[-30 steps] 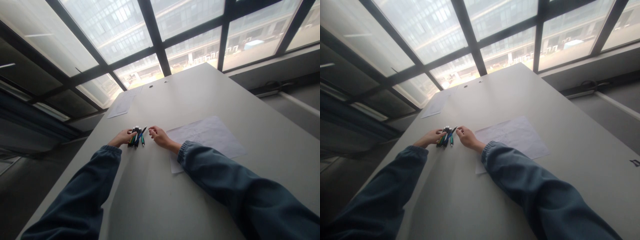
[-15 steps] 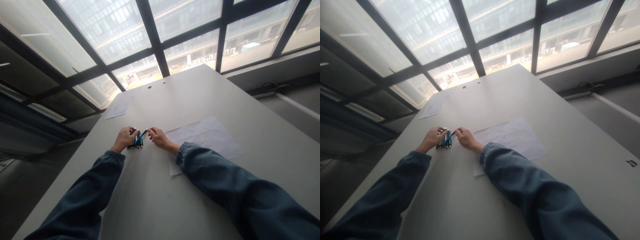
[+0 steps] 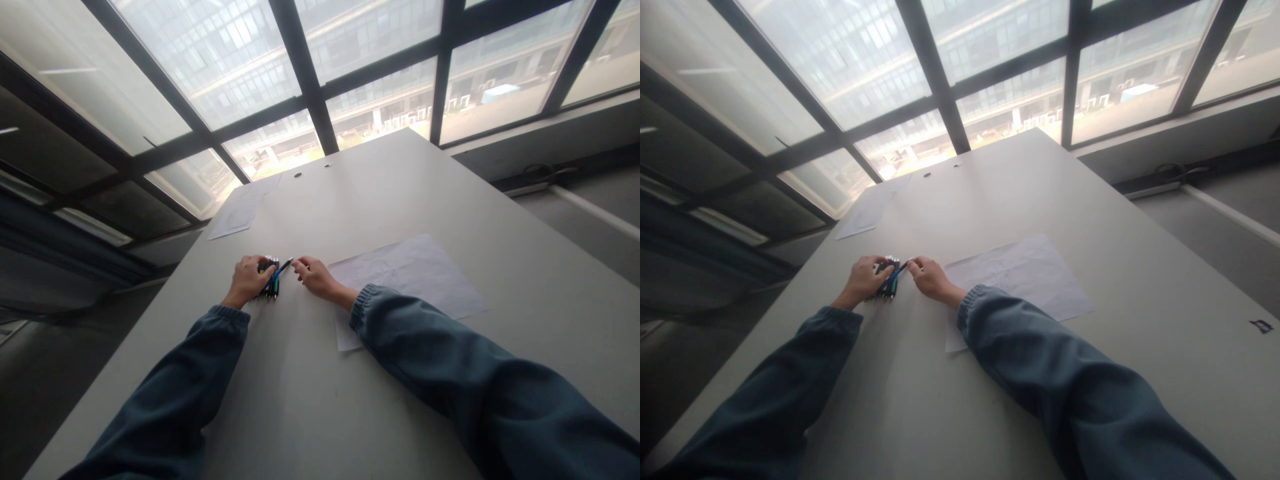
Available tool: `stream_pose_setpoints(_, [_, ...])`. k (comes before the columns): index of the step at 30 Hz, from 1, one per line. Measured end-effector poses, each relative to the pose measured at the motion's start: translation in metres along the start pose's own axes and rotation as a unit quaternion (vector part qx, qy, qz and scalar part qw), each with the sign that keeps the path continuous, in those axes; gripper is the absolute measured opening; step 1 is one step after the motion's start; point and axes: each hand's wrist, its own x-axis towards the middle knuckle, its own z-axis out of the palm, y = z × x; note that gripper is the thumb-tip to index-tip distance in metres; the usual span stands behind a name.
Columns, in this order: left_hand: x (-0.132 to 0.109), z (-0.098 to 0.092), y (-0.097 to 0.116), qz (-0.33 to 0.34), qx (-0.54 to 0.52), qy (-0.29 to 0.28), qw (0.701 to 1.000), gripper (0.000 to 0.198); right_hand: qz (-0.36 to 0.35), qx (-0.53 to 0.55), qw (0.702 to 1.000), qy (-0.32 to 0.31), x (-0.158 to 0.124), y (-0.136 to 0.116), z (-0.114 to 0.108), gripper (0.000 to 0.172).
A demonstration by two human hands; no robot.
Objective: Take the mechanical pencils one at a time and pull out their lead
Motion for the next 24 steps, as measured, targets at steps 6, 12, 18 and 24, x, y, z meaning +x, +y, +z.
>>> stream_pose_setpoints(6, [0.010, -0.013, -0.024, -0.116, -0.012, -0.068, 0.991, 0.035, -0.002, -0.007, 1.000, -0.006, 0.000, 0.000, -0.001, 0.025])
stream_pose_setpoints(12, [0.008, -0.010, -0.014, -0.092, 0.048, -0.131, 0.986, 0.040, -0.013, -0.008, 1.000, -0.005, 0.001, 0.003, 0.000, 0.025])
stream_pose_setpoints(18, [0.014, -0.017, -0.011, -0.099, 0.043, -0.142, 0.984, 0.038, -0.010, -0.012, 1.000, -0.008, 0.001, 0.004, 0.000, 0.024])
stream_pose_setpoints(24, [0.021, -0.029, -0.015, -0.123, 0.009, -0.112, 0.986, 0.036, -0.009, -0.010, 1.000, -0.007, 0.000, 0.001, 0.000, 0.022])
